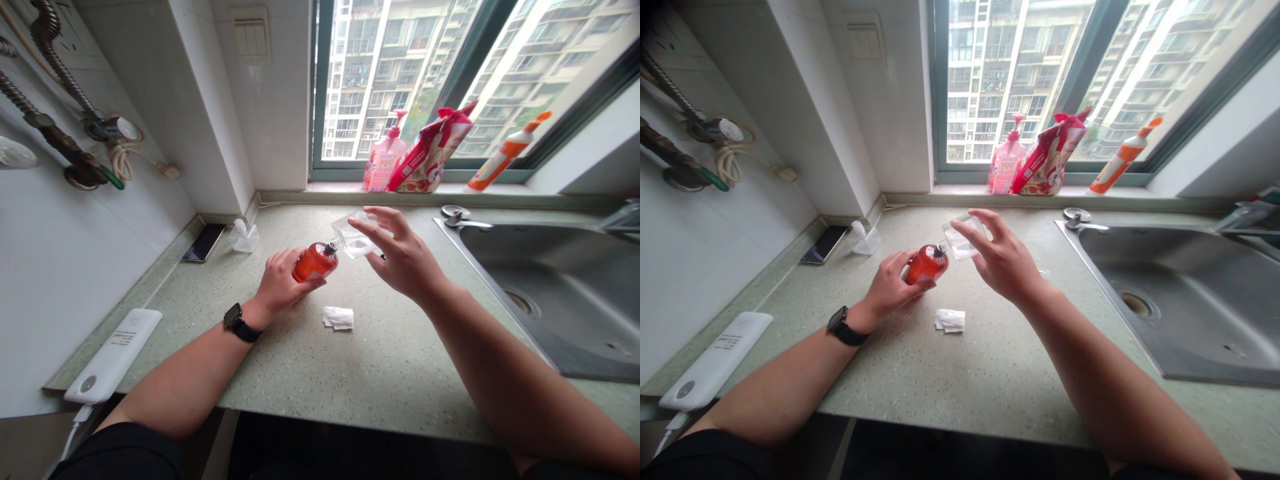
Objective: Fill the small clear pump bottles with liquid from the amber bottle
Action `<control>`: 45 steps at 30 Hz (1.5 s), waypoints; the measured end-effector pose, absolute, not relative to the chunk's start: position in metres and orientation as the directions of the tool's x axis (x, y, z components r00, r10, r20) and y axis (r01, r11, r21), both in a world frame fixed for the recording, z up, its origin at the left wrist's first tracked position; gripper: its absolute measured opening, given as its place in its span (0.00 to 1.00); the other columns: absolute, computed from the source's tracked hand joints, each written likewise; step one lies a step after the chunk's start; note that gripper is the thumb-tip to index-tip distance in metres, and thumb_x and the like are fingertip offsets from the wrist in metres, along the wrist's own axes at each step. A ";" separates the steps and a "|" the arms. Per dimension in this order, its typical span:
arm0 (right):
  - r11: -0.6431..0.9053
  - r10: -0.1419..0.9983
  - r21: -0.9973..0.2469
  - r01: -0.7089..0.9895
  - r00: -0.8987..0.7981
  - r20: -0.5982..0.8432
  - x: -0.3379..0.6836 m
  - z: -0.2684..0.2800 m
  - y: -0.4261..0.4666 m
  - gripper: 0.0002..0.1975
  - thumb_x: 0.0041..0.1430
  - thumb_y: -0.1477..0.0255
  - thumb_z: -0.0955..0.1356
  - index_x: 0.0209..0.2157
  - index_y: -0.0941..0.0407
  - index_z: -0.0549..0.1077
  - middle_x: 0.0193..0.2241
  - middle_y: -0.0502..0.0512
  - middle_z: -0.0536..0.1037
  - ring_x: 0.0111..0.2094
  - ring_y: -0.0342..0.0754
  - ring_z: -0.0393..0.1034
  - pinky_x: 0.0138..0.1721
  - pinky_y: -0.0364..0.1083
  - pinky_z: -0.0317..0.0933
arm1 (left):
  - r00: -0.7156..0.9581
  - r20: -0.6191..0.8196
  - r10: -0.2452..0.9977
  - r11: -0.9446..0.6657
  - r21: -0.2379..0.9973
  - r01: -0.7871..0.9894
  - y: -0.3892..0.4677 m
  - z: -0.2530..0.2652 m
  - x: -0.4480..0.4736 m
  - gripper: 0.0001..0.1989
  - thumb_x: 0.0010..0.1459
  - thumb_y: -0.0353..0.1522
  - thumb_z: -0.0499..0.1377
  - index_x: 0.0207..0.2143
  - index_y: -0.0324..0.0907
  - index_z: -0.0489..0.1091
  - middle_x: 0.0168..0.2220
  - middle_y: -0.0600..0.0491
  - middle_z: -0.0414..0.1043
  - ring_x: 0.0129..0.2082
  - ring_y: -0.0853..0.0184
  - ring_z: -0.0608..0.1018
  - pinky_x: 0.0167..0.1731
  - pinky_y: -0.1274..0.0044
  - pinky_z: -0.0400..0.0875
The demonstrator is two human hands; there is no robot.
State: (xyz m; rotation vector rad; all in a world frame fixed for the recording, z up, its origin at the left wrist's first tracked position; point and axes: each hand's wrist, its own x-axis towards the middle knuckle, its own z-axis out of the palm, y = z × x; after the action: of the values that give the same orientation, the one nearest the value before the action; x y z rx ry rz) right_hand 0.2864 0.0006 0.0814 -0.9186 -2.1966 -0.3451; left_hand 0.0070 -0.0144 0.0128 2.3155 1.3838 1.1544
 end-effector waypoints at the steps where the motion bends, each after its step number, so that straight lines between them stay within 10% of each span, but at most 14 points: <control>1: 0.710 0.508 -0.027 0.703 -0.487 0.710 0.286 0.082 0.001 0.43 0.61 0.85 0.67 0.73 0.41 0.63 0.64 0.61 0.69 0.60 0.61 0.74 0.56 0.62 0.79 | 0.255 0.517 0.817 -0.540 0.531 0.654 -0.014 0.013 0.007 0.35 0.59 0.57 0.69 0.59 0.45 0.73 0.53 0.45 0.81 0.51 0.52 0.81 0.54 0.61 0.73; 28: 0.634 0.601 -0.082 0.769 -0.424 0.677 0.285 0.081 -0.003 0.37 0.62 0.82 0.68 0.70 0.42 0.67 0.65 0.61 0.71 0.52 0.59 0.80 0.43 0.56 0.82 | 0.247 0.521 0.817 -0.538 0.535 0.652 -0.014 0.013 0.008 0.34 0.58 0.56 0.70 0.58 0.46 0.73 0.53 0.45 0.81 0.51 0.51 0.82 0.55 0.60 0.74; 45: 0.664 0.634 -0.109 0.740 -0.479 0.607 0.287 0.086 -0.008 0.41 0.62 0.69 0.76 0.73 0.44 0.60 0.69 0.67 0.65 0.57 0.66 0.76 0.53 0.66 0.78 | 0.251 0.528 0.811 -0.539 0.507 0.673 -0.015 0.012 0.007 0.36 0.58 0.57 0.70 0.59 0.45 0.72 0.52 0.46 0.81 0.51 0.51 0.82 0.56 0.59 0.73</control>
State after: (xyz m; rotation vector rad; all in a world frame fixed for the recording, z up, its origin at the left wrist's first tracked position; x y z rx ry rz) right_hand 0.2870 -0.0079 0.0855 -1.0572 -2.2550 -0.2219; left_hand 0.0074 -0.0148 0.0121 2.3393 1.4050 1.1582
